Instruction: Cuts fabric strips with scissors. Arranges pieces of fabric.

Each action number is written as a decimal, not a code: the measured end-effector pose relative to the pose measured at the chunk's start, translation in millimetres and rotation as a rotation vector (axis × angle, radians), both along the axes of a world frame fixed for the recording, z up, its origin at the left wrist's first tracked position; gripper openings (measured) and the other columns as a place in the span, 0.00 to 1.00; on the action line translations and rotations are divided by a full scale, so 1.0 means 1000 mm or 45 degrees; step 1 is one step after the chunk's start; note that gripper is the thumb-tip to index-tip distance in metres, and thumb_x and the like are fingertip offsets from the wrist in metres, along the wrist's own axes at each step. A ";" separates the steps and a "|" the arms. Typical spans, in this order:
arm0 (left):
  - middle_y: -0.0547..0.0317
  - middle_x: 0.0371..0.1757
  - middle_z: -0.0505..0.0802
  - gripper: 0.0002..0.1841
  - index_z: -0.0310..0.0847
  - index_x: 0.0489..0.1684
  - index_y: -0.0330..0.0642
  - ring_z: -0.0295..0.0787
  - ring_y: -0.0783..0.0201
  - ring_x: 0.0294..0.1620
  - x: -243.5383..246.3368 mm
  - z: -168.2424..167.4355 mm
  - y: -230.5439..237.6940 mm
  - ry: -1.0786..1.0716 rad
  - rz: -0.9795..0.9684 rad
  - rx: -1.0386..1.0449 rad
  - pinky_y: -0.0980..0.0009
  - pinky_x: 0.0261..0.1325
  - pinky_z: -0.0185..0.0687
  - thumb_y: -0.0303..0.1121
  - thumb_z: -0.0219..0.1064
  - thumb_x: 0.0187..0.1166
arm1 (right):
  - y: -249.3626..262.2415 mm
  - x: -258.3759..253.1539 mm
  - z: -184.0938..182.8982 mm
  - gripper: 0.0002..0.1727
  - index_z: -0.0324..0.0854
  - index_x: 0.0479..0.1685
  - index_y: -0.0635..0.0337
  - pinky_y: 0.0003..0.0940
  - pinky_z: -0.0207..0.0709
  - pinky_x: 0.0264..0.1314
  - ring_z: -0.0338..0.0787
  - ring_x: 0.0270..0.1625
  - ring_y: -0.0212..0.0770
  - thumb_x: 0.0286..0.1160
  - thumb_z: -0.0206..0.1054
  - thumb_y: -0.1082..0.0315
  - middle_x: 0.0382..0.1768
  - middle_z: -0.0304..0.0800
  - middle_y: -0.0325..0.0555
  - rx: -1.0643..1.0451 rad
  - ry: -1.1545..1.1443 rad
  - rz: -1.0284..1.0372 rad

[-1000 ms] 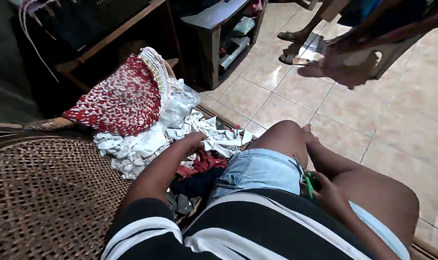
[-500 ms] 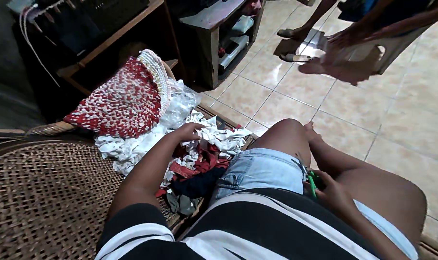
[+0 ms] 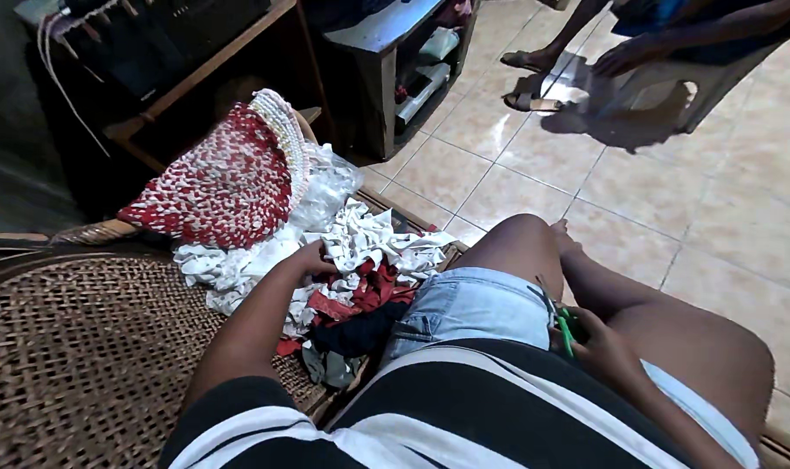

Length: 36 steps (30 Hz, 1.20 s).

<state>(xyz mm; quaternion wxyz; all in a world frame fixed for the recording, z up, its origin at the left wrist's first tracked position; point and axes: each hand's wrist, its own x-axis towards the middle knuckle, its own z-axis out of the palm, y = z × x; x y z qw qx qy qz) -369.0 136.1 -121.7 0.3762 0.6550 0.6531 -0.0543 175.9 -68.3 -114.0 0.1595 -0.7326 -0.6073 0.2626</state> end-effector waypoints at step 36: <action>0.37 0.65 0.89 0.19 0.85 0.64 0.35 0.83 0.40 0.70 -0.010 0.074 0.023 0.048 -0.230 0.355 0.39 0.76 0.71 0.34 0.74 0.78 | 0.001 -0.001 0.000 0.31 0.75 0.74 0.66 0.73 0.77 0.56 0.89 0.52 0.70 0.69 0.77 0.70 0.52 0.89 0.71 -0.028 0.010 -0.022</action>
